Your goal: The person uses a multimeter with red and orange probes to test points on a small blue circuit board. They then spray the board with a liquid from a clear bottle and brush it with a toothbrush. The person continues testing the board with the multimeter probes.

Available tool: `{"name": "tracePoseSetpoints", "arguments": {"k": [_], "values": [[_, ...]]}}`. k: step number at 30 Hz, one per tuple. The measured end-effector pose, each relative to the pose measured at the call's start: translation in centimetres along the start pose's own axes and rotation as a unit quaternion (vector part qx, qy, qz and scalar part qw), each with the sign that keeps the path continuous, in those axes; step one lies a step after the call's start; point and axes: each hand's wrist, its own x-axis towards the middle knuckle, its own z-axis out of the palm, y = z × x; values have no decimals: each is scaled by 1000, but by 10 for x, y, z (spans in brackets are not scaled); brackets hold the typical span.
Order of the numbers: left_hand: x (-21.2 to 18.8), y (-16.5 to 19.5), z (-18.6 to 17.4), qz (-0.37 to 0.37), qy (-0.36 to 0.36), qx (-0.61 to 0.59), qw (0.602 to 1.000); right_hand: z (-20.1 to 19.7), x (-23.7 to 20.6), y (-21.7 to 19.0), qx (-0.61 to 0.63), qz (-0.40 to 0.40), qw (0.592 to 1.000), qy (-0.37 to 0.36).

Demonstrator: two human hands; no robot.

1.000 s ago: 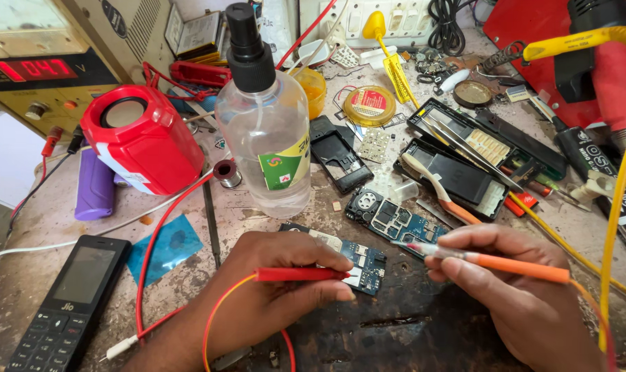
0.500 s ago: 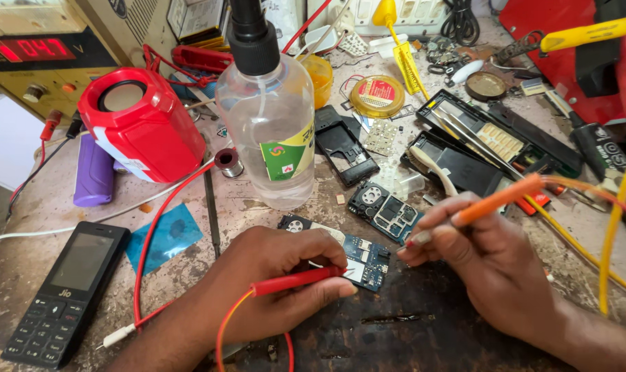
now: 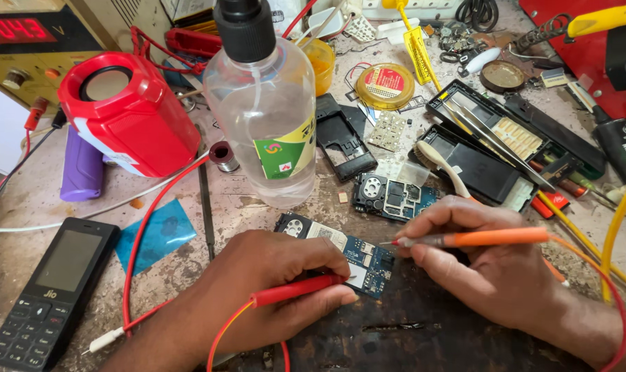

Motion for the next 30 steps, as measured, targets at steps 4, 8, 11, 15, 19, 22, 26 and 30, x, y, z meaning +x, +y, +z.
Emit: {"name": "tracePoseSetpoints", "arguments": {"k": [4, 8, 11, 15, 19, 22, 26, 30], "values": [[0, 1, -2, -4, -2, 1, 1000, -4, 4, 8, 39, 22, 999, -19], [1, 1, -3, -7, -10, 1, 1000, -6, 7, 11, 45, 55, 997, -37], [1, 1, -3, -13, -13, -1, 1000, -4, 10, 10, 88, 91, 991, -33], [1, 0, -2, -6, -7, 0, 1000, -5, 8, 7, 70, 20, 996, -44], [1, 1, -3, -6, -3, -4, 1000, -2, 0, 9, 66, 3, 998, 1], [1, 2, -3, -13, -9, -16, 1000, 0, -2, 13, 15, -49, 999, 14], [1, 3, -5, -32, -19, -33, 999, -1, -2, 13, -38, -43, 998, 6], [2, 4, -5, -33, -18, -31, 999, 0, -1, 10, -66, 0, 998, 10]]}}
